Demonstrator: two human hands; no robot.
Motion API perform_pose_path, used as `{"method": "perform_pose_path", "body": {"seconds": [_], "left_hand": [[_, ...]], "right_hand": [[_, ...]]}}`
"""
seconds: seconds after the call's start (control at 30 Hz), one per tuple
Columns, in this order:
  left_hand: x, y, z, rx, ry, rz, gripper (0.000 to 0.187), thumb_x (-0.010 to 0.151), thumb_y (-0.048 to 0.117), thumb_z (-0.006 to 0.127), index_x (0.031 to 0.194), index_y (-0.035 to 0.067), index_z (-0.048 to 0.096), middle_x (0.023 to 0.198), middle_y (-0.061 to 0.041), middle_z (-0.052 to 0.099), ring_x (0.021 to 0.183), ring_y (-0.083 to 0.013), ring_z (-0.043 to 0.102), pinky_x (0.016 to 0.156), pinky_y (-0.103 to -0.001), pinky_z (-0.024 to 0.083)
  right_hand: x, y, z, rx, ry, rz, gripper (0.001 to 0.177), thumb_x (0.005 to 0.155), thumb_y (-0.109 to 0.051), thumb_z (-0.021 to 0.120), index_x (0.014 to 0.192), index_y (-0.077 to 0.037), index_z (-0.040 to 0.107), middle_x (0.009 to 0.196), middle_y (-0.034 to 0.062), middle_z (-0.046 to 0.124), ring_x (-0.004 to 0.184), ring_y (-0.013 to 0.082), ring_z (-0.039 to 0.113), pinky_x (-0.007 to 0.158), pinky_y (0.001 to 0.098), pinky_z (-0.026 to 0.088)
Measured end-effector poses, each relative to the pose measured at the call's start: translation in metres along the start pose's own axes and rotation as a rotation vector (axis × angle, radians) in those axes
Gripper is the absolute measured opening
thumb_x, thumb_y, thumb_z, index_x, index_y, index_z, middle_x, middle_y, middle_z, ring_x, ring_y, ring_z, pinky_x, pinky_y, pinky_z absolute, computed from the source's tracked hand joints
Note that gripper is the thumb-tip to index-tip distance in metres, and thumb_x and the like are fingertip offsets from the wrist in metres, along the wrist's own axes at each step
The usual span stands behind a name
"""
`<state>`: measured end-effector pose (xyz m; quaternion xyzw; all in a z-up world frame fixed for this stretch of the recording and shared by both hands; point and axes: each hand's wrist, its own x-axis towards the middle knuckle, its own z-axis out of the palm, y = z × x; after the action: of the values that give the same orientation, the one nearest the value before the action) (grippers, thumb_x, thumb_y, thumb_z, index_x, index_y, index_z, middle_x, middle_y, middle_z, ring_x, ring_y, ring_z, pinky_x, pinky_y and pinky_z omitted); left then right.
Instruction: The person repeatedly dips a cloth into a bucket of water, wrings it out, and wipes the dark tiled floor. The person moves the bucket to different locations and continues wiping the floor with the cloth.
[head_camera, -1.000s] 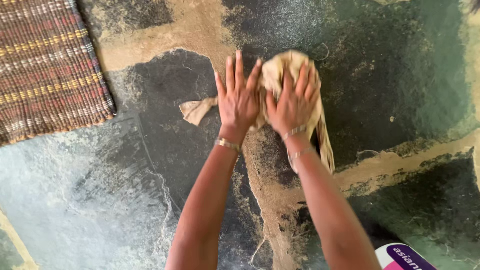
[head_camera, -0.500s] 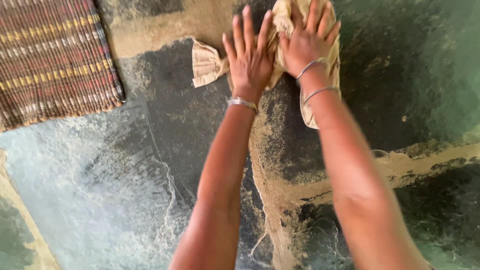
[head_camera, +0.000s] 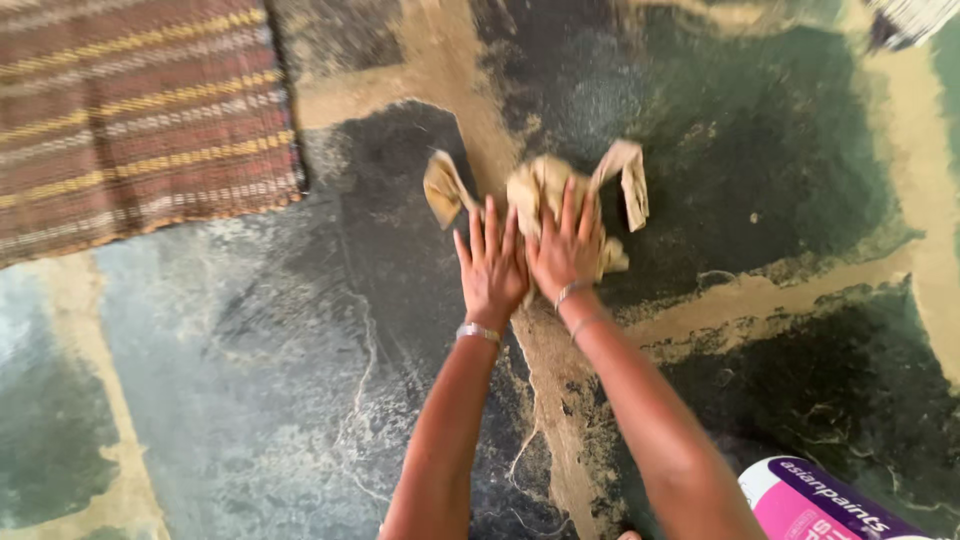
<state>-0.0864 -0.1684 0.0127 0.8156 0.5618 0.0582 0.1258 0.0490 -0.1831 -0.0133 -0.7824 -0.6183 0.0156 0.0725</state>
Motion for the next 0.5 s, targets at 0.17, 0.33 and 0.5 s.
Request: {"method": "perform_pose_path", "body": {"seconds": [0.17,0.33,0.5], "left_hand": [[-0.140,-0.006,-0.025,0.042,-0.161,-0.050,0.064,0.102,0.040,0.034,0.160,0.017,0.024,0.170,-0.011,0.008,0.155,-0.0321,0.007,0.121,-0.060,0.007],[-0.249,-0.030,-0.044,-0.107,-0.241,-0.222,0.068,0.098,0.045,0.039,0.159,0.021,0.022,0.169,-0.010,0.007,0.155,-0.0307,0.005,0.122,-0.060,0.005],[-0.233,-0.084,-0.039,0.115,-0.214,-0.394,0.073,0.092,0.041,0.041,0.159,0.019,0.022,0.169,-0.009,0.009,0.155,-0.0309,0.006,0.120,-0.063,0.003]], "right_hand": [[-0.126,-0.042,-0.039,0.015,-0.041,-0.102,0.070,0.085,-0.042,0.065,0.150,-0.022,0.051,0.166,0.0173,0.016,0.148,0.0486,0.020,0.116,0.0629,0.027],[-0.226,-0.079,-0.055,0.107,-0.167,-0.193,0.061,0.086,-0.040,0.067,0.140,-0.015,0.055,0.164,0.0197,0.019,0.148,0.0503,0.015,0.112,0.0672,0.023],[-0.223,-0.115,-0.053,0.181,-0.233,-0.426,0.060,0.084,-0.035,0.065,0.139,-0.011,0.058,0.165,0.0225,0.023,0.151,0.0499,0.015,0.115,0.0667,0.019]]}}
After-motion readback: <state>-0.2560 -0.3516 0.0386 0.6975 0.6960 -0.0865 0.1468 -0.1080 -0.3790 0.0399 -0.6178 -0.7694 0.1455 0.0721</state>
